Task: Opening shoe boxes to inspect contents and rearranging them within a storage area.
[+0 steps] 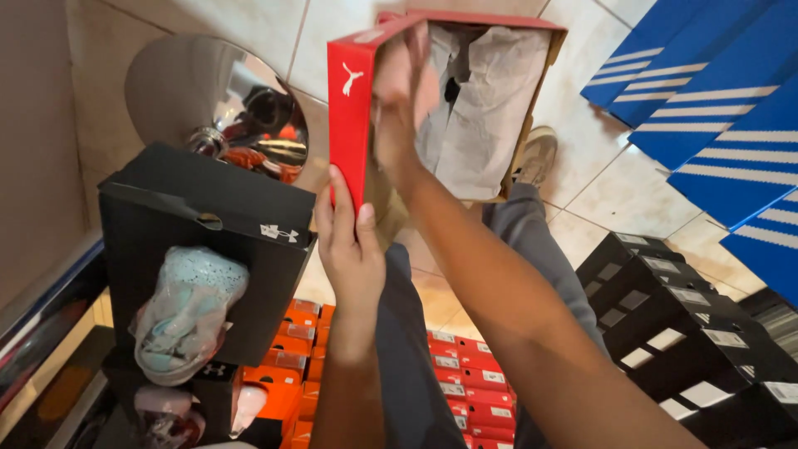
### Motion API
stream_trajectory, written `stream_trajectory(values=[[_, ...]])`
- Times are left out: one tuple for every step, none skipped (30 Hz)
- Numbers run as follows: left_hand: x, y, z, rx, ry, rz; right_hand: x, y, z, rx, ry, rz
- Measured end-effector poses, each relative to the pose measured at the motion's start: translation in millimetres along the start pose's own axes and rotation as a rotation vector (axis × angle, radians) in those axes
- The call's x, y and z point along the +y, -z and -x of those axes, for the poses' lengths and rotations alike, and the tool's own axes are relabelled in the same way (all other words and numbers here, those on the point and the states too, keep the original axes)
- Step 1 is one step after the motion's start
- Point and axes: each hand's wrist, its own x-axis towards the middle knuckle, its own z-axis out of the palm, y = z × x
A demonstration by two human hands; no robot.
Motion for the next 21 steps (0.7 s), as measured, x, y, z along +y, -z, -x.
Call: stream_trajectory(values=[[1, -1, 0, 0.015, -0.007, -0.003, -9, -5, 3, -0.037, -0.016, -0.017], [2, -3, -3, 0.033, -0.021, -0.003, -18, -10, 2, -0.073, -0.024, -0.036], [3, -3, -5, 0.034, -0.020, -0.002, -40, -7, 19, -0.073, -0.023, -0.034], [4, -2, -7, 0.047, -0.022, -0.001, -61, -4, 38, -0.128, -0.037, -0.065], [5, 0, -9, 0.060, -0.024, 0.000, -83, -2, 56, -0.183, -0.050, -0.095], [4, 1, -8, 0.063, -0.023, -0.004, -96, -2, 57, -0.186, -0.052, -0.099], [3, 1, -7, 0.061, -0.028, -0.008, -110, -1, 58, -0.241, -0.065, -0.133], [2, 1, -8, 0.057, -0.039, -0.008, -122, -1, 58, -0.291, -0.073, -0.164], [1, 0, -6, 0.057, -0.045, -0.008, -105, -5, 45, -0.288, -0.068, -0.166], [0, -3, -3, 0.041, -0.045, -0.031, -86, -8, 31, -0.202, -0.139, -0.399], [-2, -6, 0, 0.026, -0.044, -0.054, -67, -11, 18, -0.115, -0.208, -0.632], [6, -10, -4, 0.025, -0.043, -0.065, -68, -1, 30, -0.114, -0.215, -0.641], [13, -14, -6, 0.043, -0.082, -0.128, -71, -6, 39, -0.109, -0.294, -0.647], [22, -17, -7, 0.063, -0.115, -0.196, -81, -21, 50, -0.110, -0.380, -0.655], [22, -13, -8, 0.064, -0.106, -0.212, -83, -20, 70, -0.112, -0.466, -0.661], [25, -16, -10, 0.067, -0.120, -0.234, -83, -12, 83, -0.108, -0.539, -0.649], [28, -19, -13, 0.070, -0.133, -0.257, -85, -4, 96, -0.104, -0.611, -0.637], [30, -22, -14, 0.074, -0.140, -0.237, -86, 12, 99, -0.095, -0.668, -0.619], [31, -26, -14, 0.096, -0.131, -0.258, -88, 27, 103, -0.085, -0.724, -0.600], [32, -24, -10, 0.110, -0.109, -0.295, -93, 39, 116, -0.075, -0.801, -0.587], [34, -26, -10, 0.106, -0.103, -0.291, -85, 60, 128, -0.065, -0.877, -0.573]])
